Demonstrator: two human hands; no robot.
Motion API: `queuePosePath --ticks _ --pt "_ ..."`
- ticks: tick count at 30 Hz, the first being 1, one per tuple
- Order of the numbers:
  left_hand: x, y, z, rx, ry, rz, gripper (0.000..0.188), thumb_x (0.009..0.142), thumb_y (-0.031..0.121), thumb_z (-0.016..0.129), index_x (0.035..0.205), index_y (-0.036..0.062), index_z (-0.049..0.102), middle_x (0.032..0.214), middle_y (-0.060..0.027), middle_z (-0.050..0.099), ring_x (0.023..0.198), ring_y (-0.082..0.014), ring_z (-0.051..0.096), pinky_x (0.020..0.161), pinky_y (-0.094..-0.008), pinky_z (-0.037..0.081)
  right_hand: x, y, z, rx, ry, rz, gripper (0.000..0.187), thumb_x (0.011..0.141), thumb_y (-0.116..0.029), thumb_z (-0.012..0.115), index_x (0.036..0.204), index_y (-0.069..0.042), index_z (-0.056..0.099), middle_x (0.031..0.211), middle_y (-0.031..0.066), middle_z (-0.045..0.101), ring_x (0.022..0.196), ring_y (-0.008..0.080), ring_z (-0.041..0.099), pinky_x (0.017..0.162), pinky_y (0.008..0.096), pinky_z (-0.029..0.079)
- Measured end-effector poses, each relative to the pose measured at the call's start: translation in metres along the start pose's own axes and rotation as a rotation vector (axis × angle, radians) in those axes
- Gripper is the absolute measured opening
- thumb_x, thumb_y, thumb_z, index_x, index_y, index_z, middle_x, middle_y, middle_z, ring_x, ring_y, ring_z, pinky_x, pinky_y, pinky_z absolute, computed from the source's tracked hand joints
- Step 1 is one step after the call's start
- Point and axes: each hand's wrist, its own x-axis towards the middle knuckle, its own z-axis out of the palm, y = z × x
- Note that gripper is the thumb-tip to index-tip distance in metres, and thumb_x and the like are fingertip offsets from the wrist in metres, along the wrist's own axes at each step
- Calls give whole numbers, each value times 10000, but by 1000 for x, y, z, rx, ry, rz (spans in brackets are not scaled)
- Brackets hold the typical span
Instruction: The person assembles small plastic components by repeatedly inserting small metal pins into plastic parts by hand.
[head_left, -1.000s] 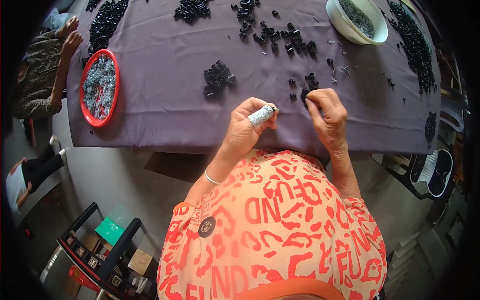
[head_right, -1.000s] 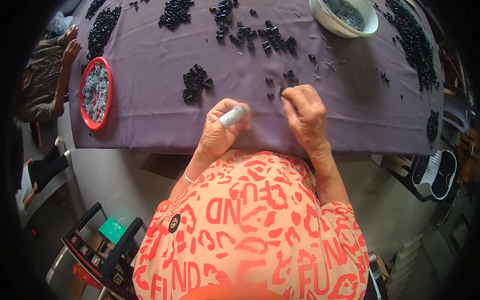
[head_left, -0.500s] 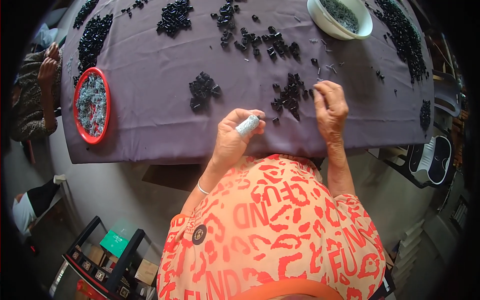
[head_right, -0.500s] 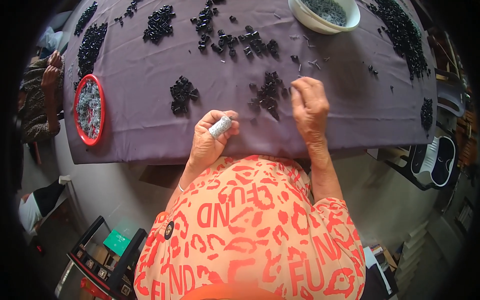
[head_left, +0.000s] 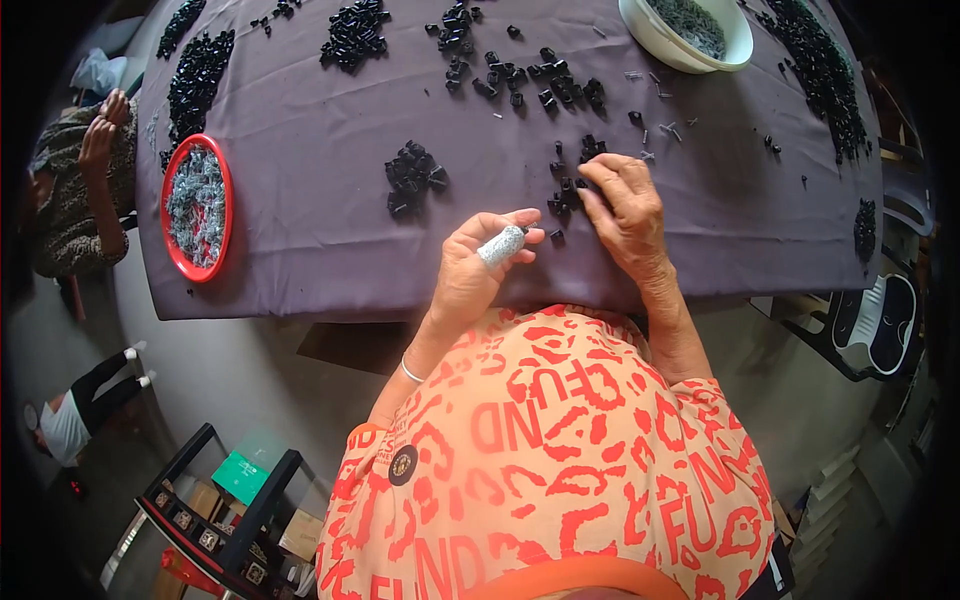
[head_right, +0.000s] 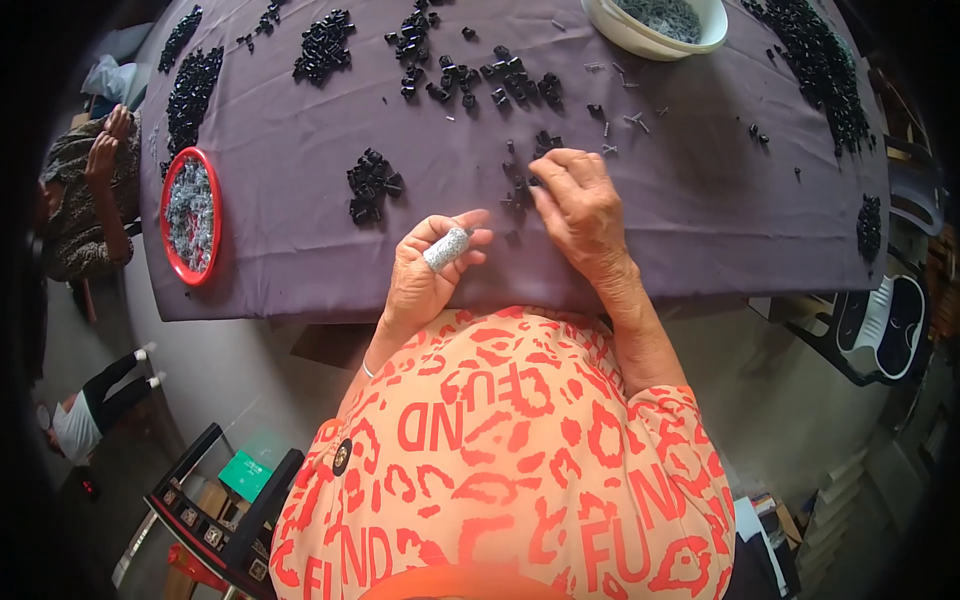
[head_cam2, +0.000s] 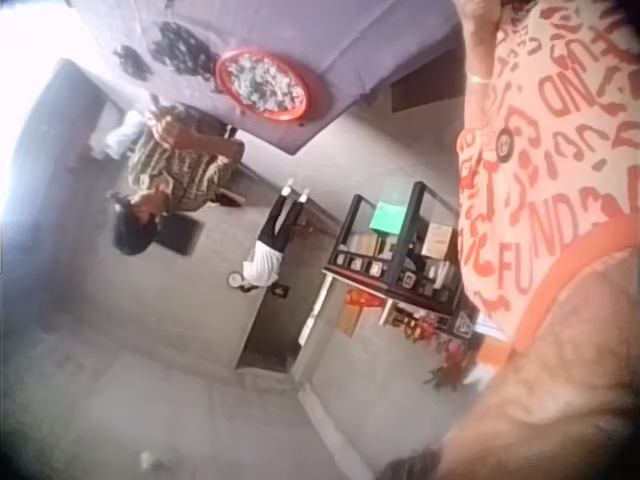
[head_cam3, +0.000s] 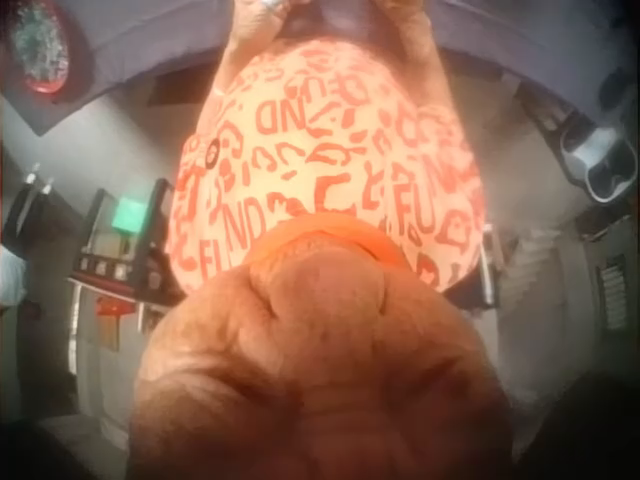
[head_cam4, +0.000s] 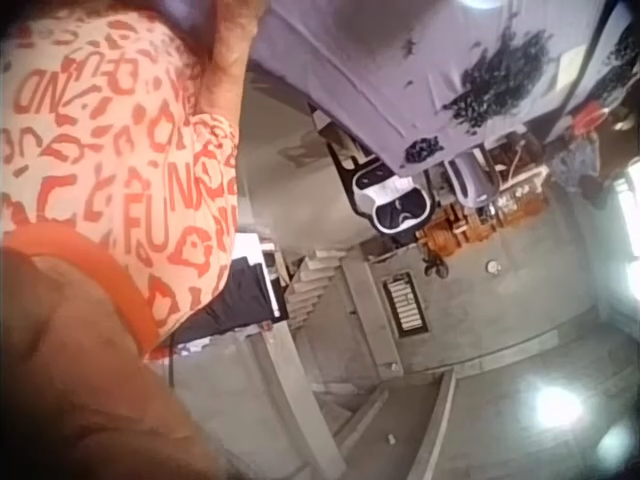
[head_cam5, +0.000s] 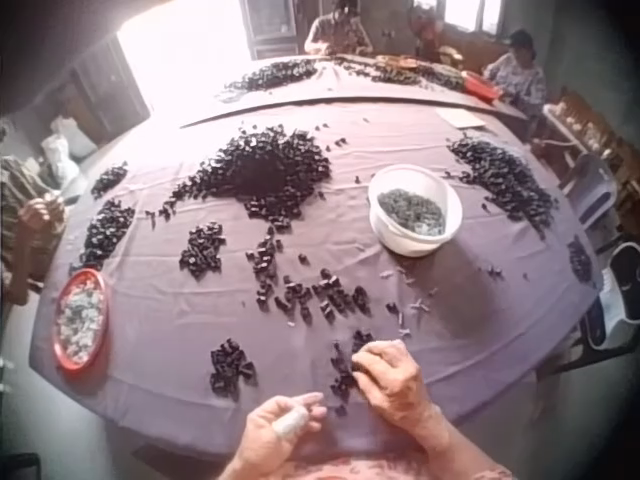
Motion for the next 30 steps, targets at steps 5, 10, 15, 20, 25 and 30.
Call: queuePosePath --ticks 5,10,15,20,25,30 --pt "0 5 5 -13 7 -24 125 904 118 608 979 22 581 1232 -213 541 1008 -213 631 799 -287 537 -5 4 -15 -56 25 31 235 728 33 675 954 -23 641 981 94 594 921 260 566 790 345 468" --pt "0 6 5 -29 13 -26 43 916 48 571 952 28 586 1204 -194 567 984 -193 635 782 -272 532 1 -5 -6 -95 15 -18 238 710 -20 710 938 -47 650 940 71 578 888 249 551 773 354 448" --pt "0 4 6 -44 16 -17 57 906 39 586 959 19 585 1185 -189 576 966 -185 636 777 -268 533 8 -15 7 -293 -57 -8 223 689 -146 741 894 -123 658 976 15 541 915 214 494 771 358 363" --pt "1 1 2 -34 6 -3 133 893 109 623 981 17 584 1140 -163 601 966 -201 635 777 -288 534 10 -18 7 -273 -37 -46 223 693 -108 731 894 -96 636 966 20 564 912 203 513 770 353 380" --pt "1 -1 -1 -2 -2 10 205 878 170 660 1010 29 592 1091 -122 627 938 -203 640 773 -311 531 3 -16 0 264 -12 153 220 767 67 680 949 -31 604 870 42 615 751 105 597 664 252 500" --pt "0 -3 -3 -12 -1 29 220 868 175 672 1016 31 597 1063 -105 640 898 -185 642 778 -312 527 -1 -26 -10 849 2 476 218 851 74 610 1053 -5 634 902 50 645 815 123 625 782 244 539"
